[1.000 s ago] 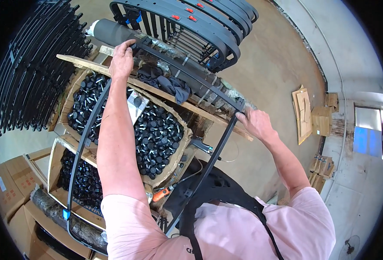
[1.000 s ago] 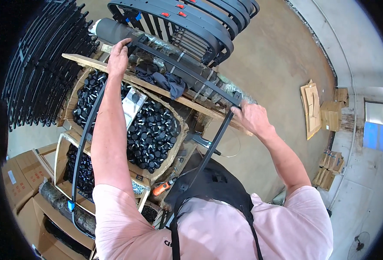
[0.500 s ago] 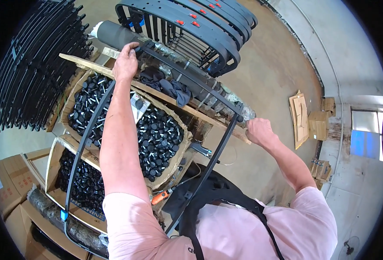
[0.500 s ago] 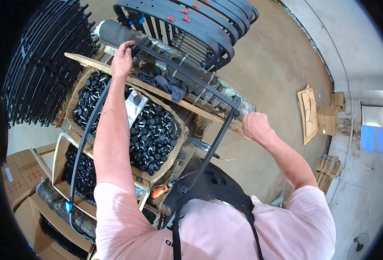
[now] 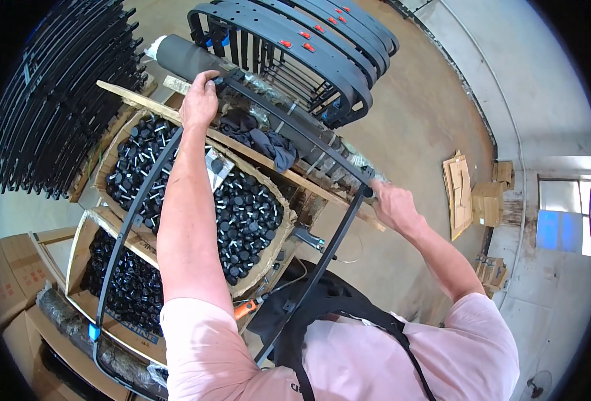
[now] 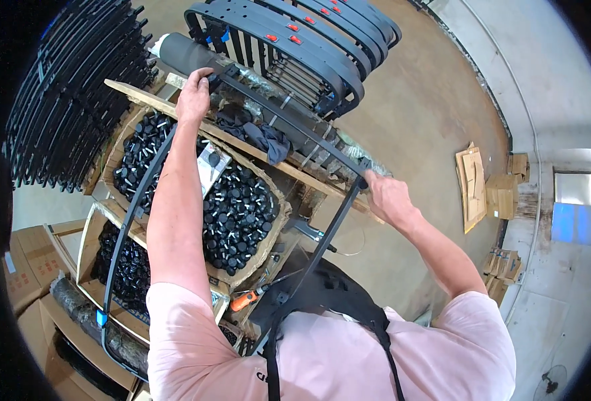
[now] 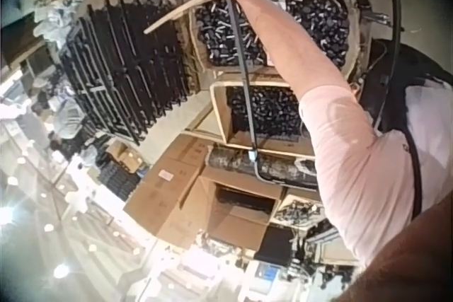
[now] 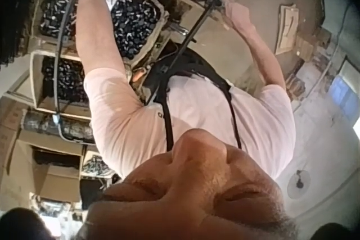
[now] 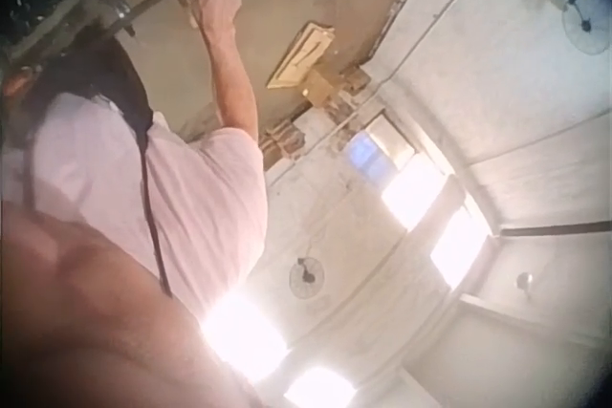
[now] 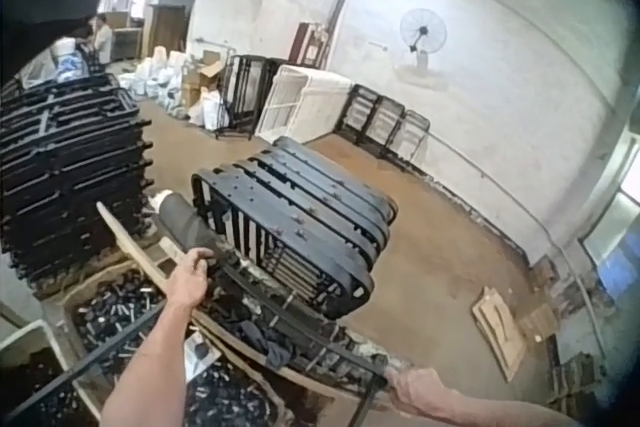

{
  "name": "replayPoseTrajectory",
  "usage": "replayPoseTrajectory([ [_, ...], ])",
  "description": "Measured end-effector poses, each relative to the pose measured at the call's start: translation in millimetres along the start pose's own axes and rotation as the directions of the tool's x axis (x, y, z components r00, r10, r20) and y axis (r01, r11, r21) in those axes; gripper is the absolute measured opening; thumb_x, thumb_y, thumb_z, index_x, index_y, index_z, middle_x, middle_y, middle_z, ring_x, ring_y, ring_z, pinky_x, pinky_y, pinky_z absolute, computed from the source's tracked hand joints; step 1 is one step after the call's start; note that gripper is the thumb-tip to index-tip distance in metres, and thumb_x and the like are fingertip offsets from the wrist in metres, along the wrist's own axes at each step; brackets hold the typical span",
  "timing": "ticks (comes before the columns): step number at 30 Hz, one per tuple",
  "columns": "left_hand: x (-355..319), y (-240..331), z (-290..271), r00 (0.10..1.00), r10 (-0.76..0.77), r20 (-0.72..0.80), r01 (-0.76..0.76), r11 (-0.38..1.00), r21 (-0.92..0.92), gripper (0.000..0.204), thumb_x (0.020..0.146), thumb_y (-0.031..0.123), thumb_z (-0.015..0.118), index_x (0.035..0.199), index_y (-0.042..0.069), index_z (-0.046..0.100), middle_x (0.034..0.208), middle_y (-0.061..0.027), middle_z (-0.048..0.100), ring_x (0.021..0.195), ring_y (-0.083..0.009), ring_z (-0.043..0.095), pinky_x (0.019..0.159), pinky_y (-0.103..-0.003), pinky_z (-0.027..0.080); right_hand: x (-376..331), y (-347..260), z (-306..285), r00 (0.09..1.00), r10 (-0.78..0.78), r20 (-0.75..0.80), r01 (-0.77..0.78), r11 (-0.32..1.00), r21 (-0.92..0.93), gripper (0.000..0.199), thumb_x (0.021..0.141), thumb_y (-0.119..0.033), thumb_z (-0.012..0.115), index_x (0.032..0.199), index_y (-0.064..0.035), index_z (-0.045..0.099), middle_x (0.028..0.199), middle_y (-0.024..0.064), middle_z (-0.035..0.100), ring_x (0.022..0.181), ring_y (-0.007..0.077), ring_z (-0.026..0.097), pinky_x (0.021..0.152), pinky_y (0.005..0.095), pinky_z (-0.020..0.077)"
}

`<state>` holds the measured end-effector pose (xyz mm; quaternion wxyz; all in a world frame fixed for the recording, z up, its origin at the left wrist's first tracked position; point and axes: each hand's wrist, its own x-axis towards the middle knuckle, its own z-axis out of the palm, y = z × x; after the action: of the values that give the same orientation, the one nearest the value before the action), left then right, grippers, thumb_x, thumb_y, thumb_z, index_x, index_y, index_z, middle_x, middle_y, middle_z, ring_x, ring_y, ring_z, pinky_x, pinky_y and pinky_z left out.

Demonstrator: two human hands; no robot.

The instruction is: Assembling various components of outdoor equipment using a power drill and hand tools.

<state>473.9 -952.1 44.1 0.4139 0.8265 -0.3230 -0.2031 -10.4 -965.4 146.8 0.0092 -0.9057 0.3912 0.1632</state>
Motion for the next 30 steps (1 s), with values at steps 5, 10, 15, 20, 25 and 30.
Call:
replayPoseTrajectory([
  [5,-2.9,-5.3,0.6,0.998,0.050,-0.033,-0.049,0.998,0.026,0.030,0.102,0.041,0.061,0.129,0.034,0.072,0.132,-0.0050,0.063,0.123,-0.0265,0.064,0.108,-0.042,0.048,-5.5,-2.7,0.6,0.999,-0.022,0.032,0.022,1.000,-0.002,0.025,0.088,-0.012,0.057,0.109,0.0014,0.059,0.085,0.0251,0.073,0.083,0.0429,0.074,0.069,0.0533,0.0583],
  [10,4.1,-19.0,0.7,0.986,0.161,-0.044,-0.161,0.987,-0.002,0.031,0.104,0.037,0.058,0.133,0.035,0.070,0.138,-0.0038,0.065,0.126,-0.0271,0.064,0.107,-0.043,0.049,3.5,3.0,6.1,0.988,-0.018,0.156,0.028,0.998,-0.061,0.024,0.088,-0.013,0.061,0.106,0.0012,0.058,0.082,0.0240,0.072,0.081,0.0432,0.073,0.069,0.0545,0.0573],
  [15,6.6,-15.3,6.4,0.999,0.041,0.007,-0.041,0.996,-0.075,0.036,0.108,0.037,0.047,0.141,0.037,0.062,0.140,-0.0049,0.068,0.132,-0.0307,0.062,0.109,-0.044,0.048,10.9,-4.5,7.5,0.992,-0.124,-0.022,0.125,0.991,0.038,0.028,0.094,-0.023,0.064,0.106,0.0009,0.056,0.080,0.0231,0.072,0.079,0.0430,0.073,0.069,0.0549,0.0572],
  [20,5.5,-12.3,2.1,0.999,0.050,-0.002,-0.049,0.994,-0.096,0.065,0.097,0.054,0.062,0.155,0.027,0.049,0.144,-0.0009,0.067,0.133,-0.0293,0.062,0.111,-0.043,0.047,12.5,-6.1,11.7,1.000,-0.008,0.021,0.007,1.000,0.026,0.035,0.100,-0.032,0.062,0.102,0.0026,0.055,0.077,0.0235,0.071,0.074,0.0432,0.073,0.066,0.0533,0.0575],
  [25,-6.3,7.8,-11.6,0.993,-0.048,-0.111,0.053,0.998,0.044,0.100,0.083,0.061,0.079,0.160,0.011,0.038,0.147,-0.0163,0.060,0.137,-0.0344,0.058,0.112,-0.046,0.046,15.3,-18.1,24.4,1.000,-0.014,-0.006,0.014,0.999,-0.039,0.037,0.102,-0.033,0.060,0.098,0.0037,0.055,0.073,0.0235,0.071,0.069,0.0418,0.073,0.063,0.0516,0.0583],
  [30,-7.2,12.8,-41.2,0.971,0.193,-0.138,-0.088,0.834,0.544,0.083,0.085,0.057,0.079,0.144,0.007,0.048,0.128,-0.0184,0.068,0.117,-0.0364,0.068,0.103,-0.051,0.051,10.4,-2.0,30.3,0.999,-0.011,-0.041,0.009,0.999,-0.045,0.037,0.103,-0.034,0.059,0.098,0.0022,0.055,0.073,0.0232,0.071,0.069,0.0398,0.074,0.063,0.0495,0.0591],
])
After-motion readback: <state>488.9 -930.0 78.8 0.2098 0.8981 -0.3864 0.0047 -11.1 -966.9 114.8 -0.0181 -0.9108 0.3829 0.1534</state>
